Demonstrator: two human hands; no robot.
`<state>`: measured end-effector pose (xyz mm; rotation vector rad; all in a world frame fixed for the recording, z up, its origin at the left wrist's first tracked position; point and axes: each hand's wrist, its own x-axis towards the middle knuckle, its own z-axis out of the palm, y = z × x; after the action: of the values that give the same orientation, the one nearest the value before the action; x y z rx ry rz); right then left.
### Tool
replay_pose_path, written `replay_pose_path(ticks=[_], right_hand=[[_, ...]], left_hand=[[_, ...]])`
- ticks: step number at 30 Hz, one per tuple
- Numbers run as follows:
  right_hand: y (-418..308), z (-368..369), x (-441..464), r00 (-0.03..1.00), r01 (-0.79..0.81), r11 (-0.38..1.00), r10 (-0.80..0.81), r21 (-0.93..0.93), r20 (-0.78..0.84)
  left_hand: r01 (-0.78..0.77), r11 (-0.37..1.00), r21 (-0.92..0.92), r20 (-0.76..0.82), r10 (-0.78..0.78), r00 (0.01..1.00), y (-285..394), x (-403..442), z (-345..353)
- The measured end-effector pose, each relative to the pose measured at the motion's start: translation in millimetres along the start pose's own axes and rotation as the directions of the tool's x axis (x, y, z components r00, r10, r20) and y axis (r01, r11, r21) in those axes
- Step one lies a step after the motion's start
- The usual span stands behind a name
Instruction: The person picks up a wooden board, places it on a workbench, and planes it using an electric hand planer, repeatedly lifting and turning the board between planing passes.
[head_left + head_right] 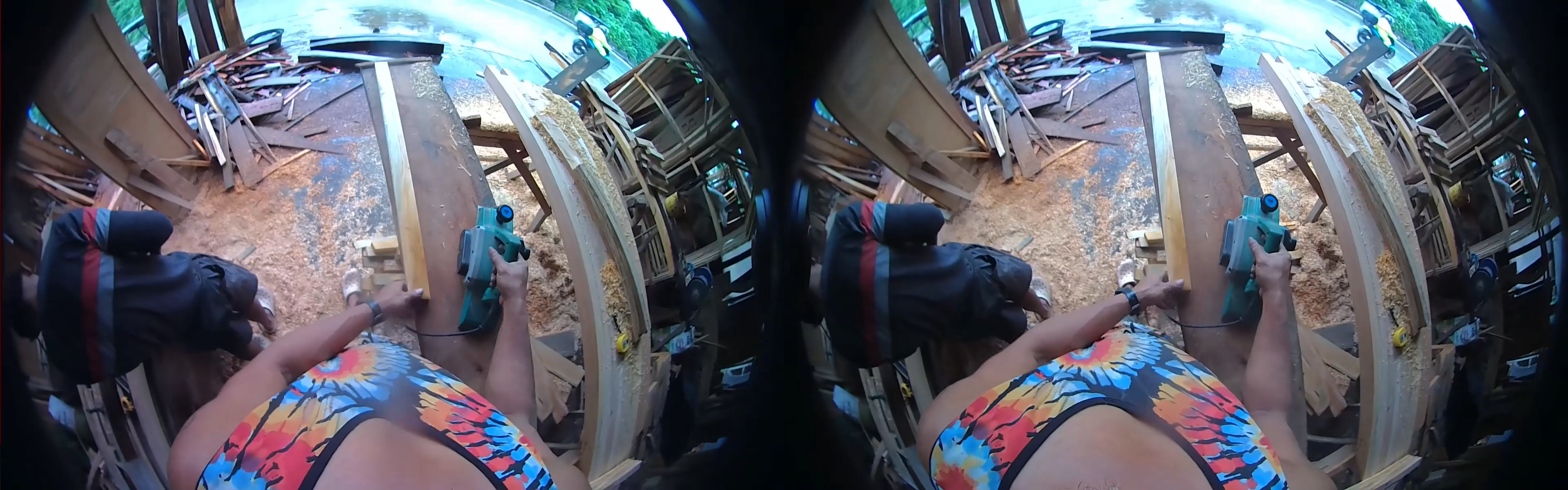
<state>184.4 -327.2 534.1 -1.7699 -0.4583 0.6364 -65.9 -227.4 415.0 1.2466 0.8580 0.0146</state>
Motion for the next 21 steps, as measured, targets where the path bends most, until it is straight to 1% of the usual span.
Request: replay_pose_path(ticks=[1,4,7,8,9,10,11,12,13,16,19,21], right_hand=[[2,-1,2,1.000,0.008,1.000,-0.008,-0.007,0.005],[-1,-1,3,1.000,0.026,1.000,-0.026,-0.010,0.015],[3,-2,4,0.999,0.032,0.999,-0.031,-0.029,0.009],[2,-1,4,0.999,0.034,0.999,-0.034,-0.033,0.008],[0,-1,3,0.999,0.034,0.999,-0.034,-0.039,0.010],[1,-1,2,1.000,0.027,0.999,-0.027,-0.046,0.004],[0,-1,3,1.000,0.024,0.998,-0.023,-0.051,0.001],[0,0,4,1.000,0.023,0.998,-0.024,-0.052,-0.003],[0,0,4,1.000,0.016,0.999,-0.016,-0.050,0.001],[-4,1,2,1.000,-0.003,0.999,0.003,-0.033,0.005],[5,-2,7,1.000,0.020,0.999,-0.019,-0.032,0.017],[4,-1,6,1.000,0.009,1.000,-0.009,-0.006,0.012]], left_hand=[[0.038,0.999,0.030,0.070,-0.040,0.997,-25,24,-10],[-0.003,0.967,-0.254,0.061,0.019,0.998,17,-29,-16],[-0.207,0.943,-0.260,-0.020,0.209,0.978,79,-78,-32],[-0.199,0.939,-0.281,0.067,0.226,0.972,105,-95,-44],[-0.313,0.866,-0.389,0.080,0.370,0.926,136,-118,-48],[-0.334,0.818,-0.469,0.077,0.414,0.907,164,-132,-52],[-0.440,0.734,-0.517,0.032,0.531,0.847,191,-148,-52],[-0.529,0.701,-0.477,0.039,0.619,0.784,206,-151,-59],[-0.574,0.702,-0.422,0.017,0.639,0.769,230,-162,-59],[-0.624,0.642,-0.445,-0.070,0.669,0.740,262,-163,-65],[-0.670,0.599,-0.439,-0.058,0.725,0.686,278,-157,-69],[-0.659,0.605,-0.447,-0.072,0.710,0.700,285,-159,-67]])
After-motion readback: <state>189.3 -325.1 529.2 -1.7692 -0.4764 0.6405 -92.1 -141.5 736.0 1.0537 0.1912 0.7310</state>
